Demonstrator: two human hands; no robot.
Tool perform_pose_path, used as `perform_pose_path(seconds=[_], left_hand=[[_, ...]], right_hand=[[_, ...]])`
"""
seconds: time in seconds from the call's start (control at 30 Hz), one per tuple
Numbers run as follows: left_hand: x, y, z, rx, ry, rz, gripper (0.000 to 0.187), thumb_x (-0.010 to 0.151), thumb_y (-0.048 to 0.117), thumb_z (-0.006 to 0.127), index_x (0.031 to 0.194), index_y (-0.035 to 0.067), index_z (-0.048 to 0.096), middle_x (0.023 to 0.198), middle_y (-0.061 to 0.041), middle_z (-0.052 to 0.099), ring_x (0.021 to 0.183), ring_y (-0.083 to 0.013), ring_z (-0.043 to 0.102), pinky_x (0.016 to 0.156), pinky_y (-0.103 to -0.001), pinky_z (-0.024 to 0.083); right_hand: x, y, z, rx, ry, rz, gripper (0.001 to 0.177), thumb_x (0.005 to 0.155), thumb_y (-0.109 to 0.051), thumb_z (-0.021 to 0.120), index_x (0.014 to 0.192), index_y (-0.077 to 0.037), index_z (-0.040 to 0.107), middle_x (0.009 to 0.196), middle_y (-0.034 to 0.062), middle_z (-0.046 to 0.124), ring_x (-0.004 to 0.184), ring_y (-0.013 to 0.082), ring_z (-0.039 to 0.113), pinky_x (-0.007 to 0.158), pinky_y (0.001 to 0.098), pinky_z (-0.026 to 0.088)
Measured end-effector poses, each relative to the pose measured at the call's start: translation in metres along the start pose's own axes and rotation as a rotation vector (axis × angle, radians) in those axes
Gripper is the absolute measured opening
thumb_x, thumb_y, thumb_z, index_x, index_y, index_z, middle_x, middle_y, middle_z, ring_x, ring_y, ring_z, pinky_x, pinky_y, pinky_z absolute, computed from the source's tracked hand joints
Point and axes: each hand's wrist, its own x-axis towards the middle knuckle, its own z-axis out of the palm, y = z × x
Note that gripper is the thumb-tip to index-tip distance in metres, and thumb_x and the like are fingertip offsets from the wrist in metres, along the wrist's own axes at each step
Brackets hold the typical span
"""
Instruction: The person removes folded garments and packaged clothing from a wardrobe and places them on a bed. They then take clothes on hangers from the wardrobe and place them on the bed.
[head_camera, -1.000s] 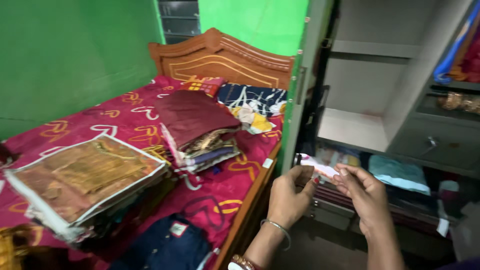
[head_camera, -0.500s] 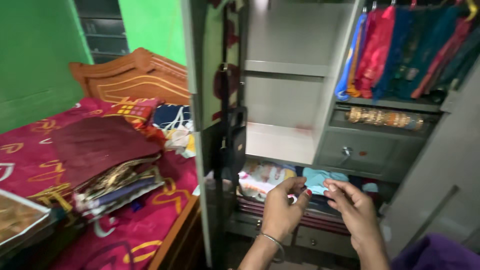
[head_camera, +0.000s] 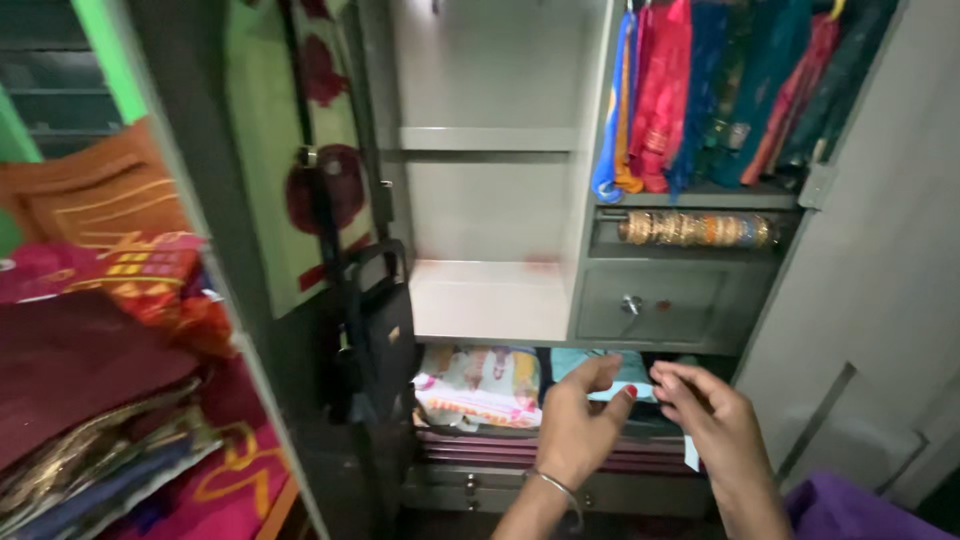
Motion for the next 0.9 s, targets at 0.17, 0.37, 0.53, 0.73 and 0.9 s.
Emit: perform_pose_path(seconds=[0.17, 0.37, 0.53, 0.73, 0.9], left_hand=[[0.058, -0.022, 0.004, -0.044, 0.002, -0.062, 0.043, 0.085, 0.018, 0.074, 0.128, 0.009, 0.068, 0.115, -0.009, 0.077, 0.109, -0.0170, 0.074, 0.082, -0.032, 0.059], [0.130, -0.044, -0.018, 0.040, 0.021, 0.035, 0.043, 0.083, 0.020, 0.077, 0.125, 0.011, 0.071, 0.113, -0.010, 0.076, 0.106, -0.0197, 0.072, 0.083, -0.032, 0.057], [0.179, -0.051, -0.033, 0.061, 0.024, 0.075, 0.046, 0.083, 0.022, 0.076, 0.127, 0.011, 0.069, 0.119, -0.012, 0.072, 0.111, -0.0246, 0.070, 0.087, -0.037, 0.055], [0.220, -0.059, -0.029, 0.095, 0.020, 0.268, 0.057, 0.085, 0.025, 0.078, 0.137, 0.008, 0.062, 0.144, -0.021, 0.057, 0.133, -0.0353, 0.055, 0.110, -0.041, 0.042], [0.236, -0.072, -0.017, 0.115, -0.030, 0.202, 0.059, 0.085, 0.029, 0.077, 0.138, 0.010, 0.061, 0.149, -0.021, 0.052, 0.135, -0.0375, 0.051, 0.110, -0.042, 0.042]], right_hand=[[0.057, 0.019, 0.001, -0.002, 0.024, 0.006, 0.036, 0.097, -0.024, 0.063, 0.123, -0.001, 0.072, 0.118, 0.0096, 0.077, 0.103, 0.0179, 0.071, 0.087, 0.0326, 0.056], [0.121, 0.023, 0.032, -0.029, 0.051, 0.053, 0.036, 0.096, -0.023, 0.062, 0.124, -0.003, 0.073, 0.120, 0.0100, 0.078, 0.104, 0.0186, 0.072, 0.087, 0.0329, 0.057], [0.167, 0.012, 0.047, -0.014, 0.042, 0.026, 0.037, 0.096, -0.023, 0.062, 0.125, -0.002, 0.072, 0.122, 0.0099, 0.077, 0.104, 0.0179, 0.072, 0.087, 0.0329, 0.057], [0.200, 0.012, 0.054, -0.042, 0.047, 0.000, 0.037, 0.096, -0.023, 0.061, 0.125, -0.002, 0.072, 0.123, 0.0094, 0.076, 0.103, 0.0174, 0.071, 0.088, 0.0330, 0.057], [0.219, 0.030, 0.049, -0.008, 0.054, 0.032, 0.037, 0.096, -0.022, 0.062, 0.125, -0.001, 0.071, 0.122, 0.0099, 0.076, 0.102, 0.0173, 0.071, 0.088, 0.0335, 0.057]])
